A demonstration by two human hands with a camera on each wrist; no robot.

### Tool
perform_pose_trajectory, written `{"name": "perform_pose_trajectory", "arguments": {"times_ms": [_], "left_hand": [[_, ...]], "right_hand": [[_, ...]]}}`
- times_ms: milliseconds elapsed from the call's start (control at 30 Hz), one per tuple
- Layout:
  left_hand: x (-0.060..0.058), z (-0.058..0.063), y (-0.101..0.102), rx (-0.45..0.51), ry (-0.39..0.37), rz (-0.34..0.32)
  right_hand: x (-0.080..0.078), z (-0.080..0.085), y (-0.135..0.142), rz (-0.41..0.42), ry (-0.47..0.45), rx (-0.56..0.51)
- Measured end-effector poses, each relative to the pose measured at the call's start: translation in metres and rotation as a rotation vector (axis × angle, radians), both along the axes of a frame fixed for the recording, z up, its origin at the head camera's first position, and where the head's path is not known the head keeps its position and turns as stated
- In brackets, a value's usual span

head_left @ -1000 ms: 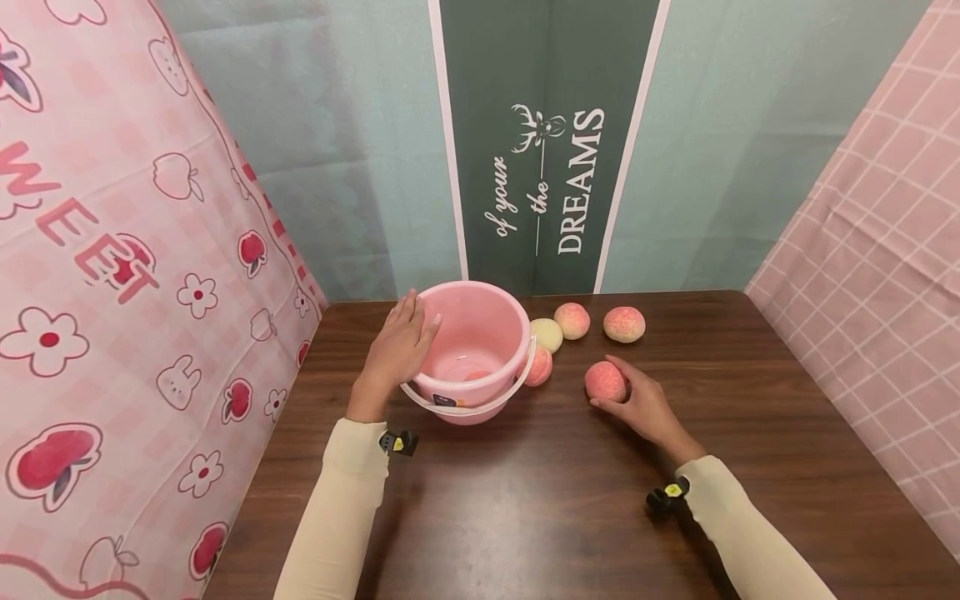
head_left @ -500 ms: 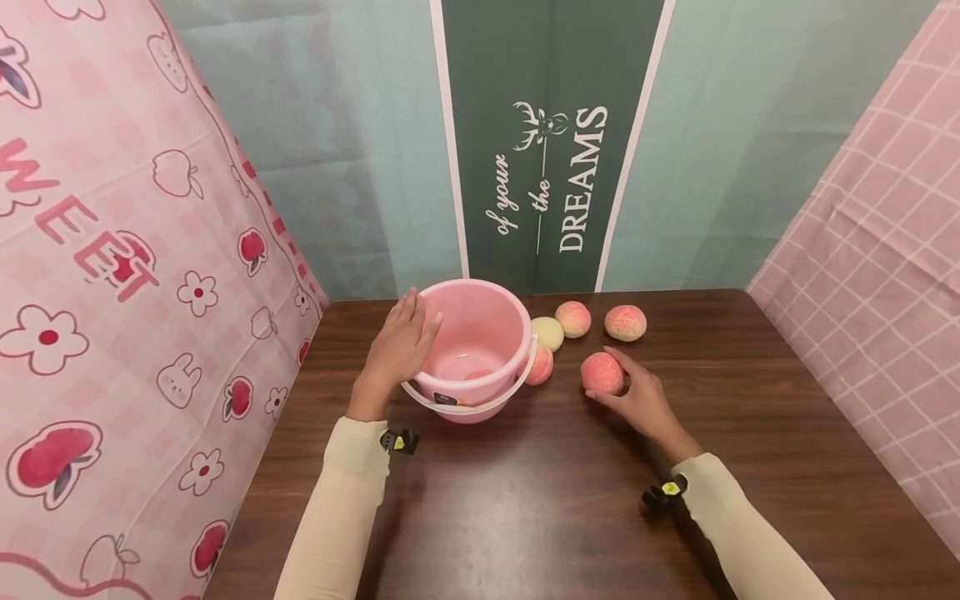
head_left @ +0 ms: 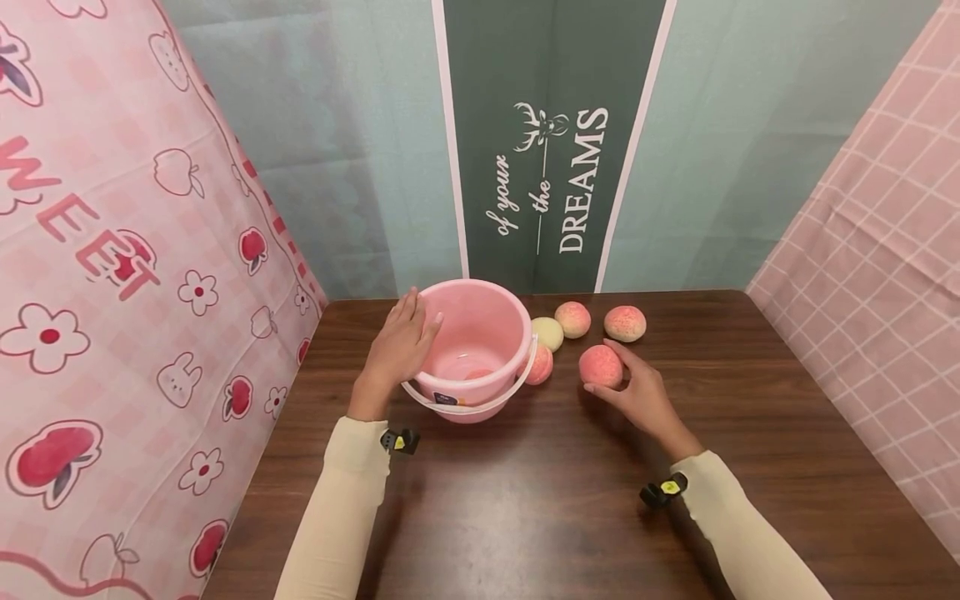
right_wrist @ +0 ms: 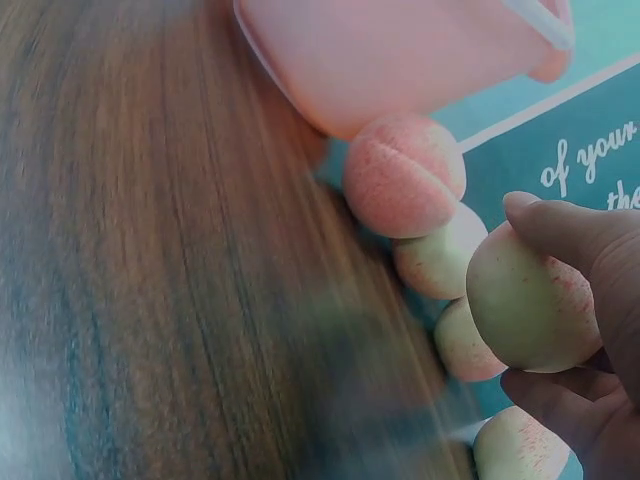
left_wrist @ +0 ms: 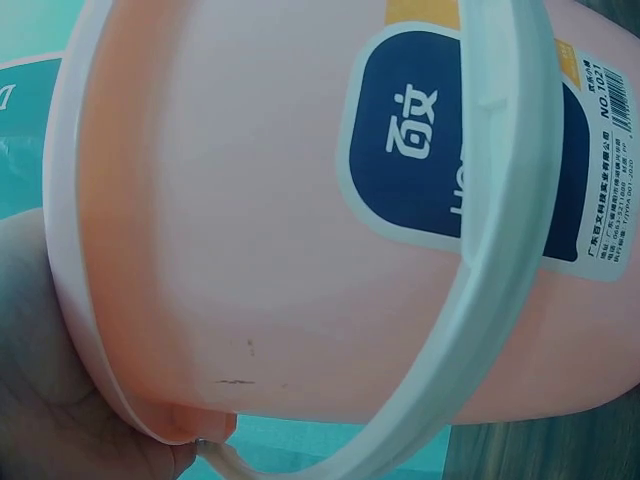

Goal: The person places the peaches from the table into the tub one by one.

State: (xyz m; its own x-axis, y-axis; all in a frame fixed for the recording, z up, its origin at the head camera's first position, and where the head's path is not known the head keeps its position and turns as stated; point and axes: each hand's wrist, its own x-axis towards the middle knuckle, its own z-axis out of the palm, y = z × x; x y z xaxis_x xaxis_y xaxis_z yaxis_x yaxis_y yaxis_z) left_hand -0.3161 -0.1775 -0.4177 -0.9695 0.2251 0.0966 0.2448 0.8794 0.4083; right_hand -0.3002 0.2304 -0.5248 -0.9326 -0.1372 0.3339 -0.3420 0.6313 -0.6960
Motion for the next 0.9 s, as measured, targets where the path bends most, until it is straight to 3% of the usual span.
{"name": "perform_pose_trajectory", "arguments": {"times_ms": [900], "left_hand": [[0.0, 0.0, 0.0, 0.003, 0.005, 0.006]], "right_hand": [[0.003, 0.025, -0.016, -0.013, 0.052, -0.037]]}}
